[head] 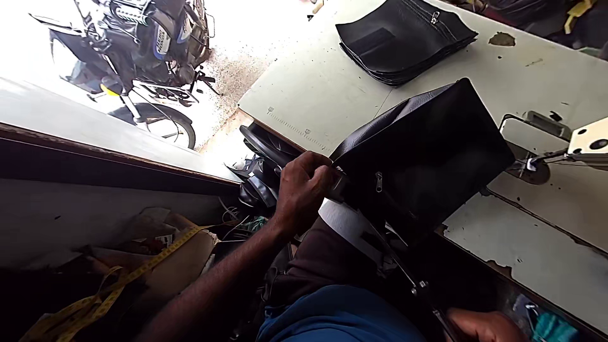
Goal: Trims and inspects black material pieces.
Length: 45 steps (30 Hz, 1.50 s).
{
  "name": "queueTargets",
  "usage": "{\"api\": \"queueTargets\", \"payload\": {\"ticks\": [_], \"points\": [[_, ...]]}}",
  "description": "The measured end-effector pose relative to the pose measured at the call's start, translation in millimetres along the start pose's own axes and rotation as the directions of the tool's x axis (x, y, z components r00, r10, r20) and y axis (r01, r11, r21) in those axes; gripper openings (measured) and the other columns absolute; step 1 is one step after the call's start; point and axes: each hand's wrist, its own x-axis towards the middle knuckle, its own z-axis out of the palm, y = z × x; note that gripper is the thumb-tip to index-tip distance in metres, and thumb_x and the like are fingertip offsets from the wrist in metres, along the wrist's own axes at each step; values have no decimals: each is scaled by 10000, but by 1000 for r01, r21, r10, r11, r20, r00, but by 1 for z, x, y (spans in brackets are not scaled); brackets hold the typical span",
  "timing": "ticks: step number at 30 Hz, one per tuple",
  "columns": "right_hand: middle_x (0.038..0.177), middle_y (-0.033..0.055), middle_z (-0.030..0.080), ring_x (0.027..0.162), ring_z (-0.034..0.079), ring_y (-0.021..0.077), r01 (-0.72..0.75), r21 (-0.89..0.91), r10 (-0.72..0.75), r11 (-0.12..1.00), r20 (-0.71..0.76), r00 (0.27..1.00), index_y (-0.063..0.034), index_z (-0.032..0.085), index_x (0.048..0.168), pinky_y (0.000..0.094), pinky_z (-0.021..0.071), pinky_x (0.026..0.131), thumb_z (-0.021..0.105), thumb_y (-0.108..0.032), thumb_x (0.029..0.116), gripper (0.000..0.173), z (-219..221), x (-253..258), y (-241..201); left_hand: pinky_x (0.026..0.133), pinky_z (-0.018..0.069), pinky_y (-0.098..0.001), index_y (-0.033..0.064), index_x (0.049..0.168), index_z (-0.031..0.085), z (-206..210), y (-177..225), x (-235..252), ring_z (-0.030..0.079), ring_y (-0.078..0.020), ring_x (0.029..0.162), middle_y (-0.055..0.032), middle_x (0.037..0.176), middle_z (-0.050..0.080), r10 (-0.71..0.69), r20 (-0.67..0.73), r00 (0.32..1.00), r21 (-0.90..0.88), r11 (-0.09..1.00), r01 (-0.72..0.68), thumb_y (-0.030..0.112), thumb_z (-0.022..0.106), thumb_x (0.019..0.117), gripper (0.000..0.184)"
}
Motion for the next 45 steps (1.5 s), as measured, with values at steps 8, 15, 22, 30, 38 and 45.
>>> {"api": "queueTargets", "payload": {"ticks": [8, 15, 22, 30, 38, 45], "points": [[529, -49, 473, 456, 414, 74, 36, 115, -32, 993, -41, 999, -158, 606, 642, 304, 328, 434, 770, -749, 734, 619, -5, 58, -10, 528, 533, -242, 137, 1044, 731, -5, 7, -2, 625, -57, 590, 48, 749, 699, 234, -18, 972, 117, 966, -231, 231, 653, 1016, 125], [504, -62, 457, 419, 388, 55, 105, 179, -96, 978, -59, 994, -194, 582, 617, 258, 286, 394, 763, -766, 727, 610, -8, 92, -22, 478, 539, -292, 58, 970, 696, -6, 12, -1, 631, -164, 544, -69, 721, 678, -11, 58, 998, -145, 989, 20, 250, 601, 1054, 231], [490, -63, 448, 409, 368, 44, 108, 216, -99, 970, -52, 994, -187, 571, 592, 244, 268, 392, 811, -706, 723, 586, -8, 99, -26, 556, 599, -310, 6, 1005, 672, -11, 13, -1, 675, -187, 615, -107, 784, 693, -34, 94, 995, -296, 953, 60, 195, 567, 1067, 225], [483, -63, 430, 414, 357, 50, 105, 156, -98, 982, -56, 994, -189, 555, 580, 256, 261, 404, 797, -717, 733, 601, -6, 101, -23, 569, 598, -308, -3, 1004, 676, -10, 13, -3, 676, -190, 614, -117, 783, 701, -33, 92, 995, -288, 956, 58, 184, 576, 1063, 220], [543, -46, 529, 467, 500, 69, -25, 51, 17, 998, 155, 988, -181, 613, 659, 271, 426, 465, 757, -766, 735, 607, -25, 119, -50, 552, 587, -307, 4, 972, 680, -14, 19, -9, 660, -182, 587, -111, 750, 689, -70, 70, 995, -204, 975, 83, 175, 591, 1054, 209], [555, 23, 532, 460, 502, 93, -143, 240, 120, 960, 108, 987, -99, 625, 698, 233, 435, 454, 813, -631, 778, 569, -17, 142, -95, 529, 550, -269, -5, 983, 689, -15, 26, -18, 632, -151, 572, -101, 742, 677, -105, 25, 994, -208, 972, 108, 172, 596, 1051, 211]]}}
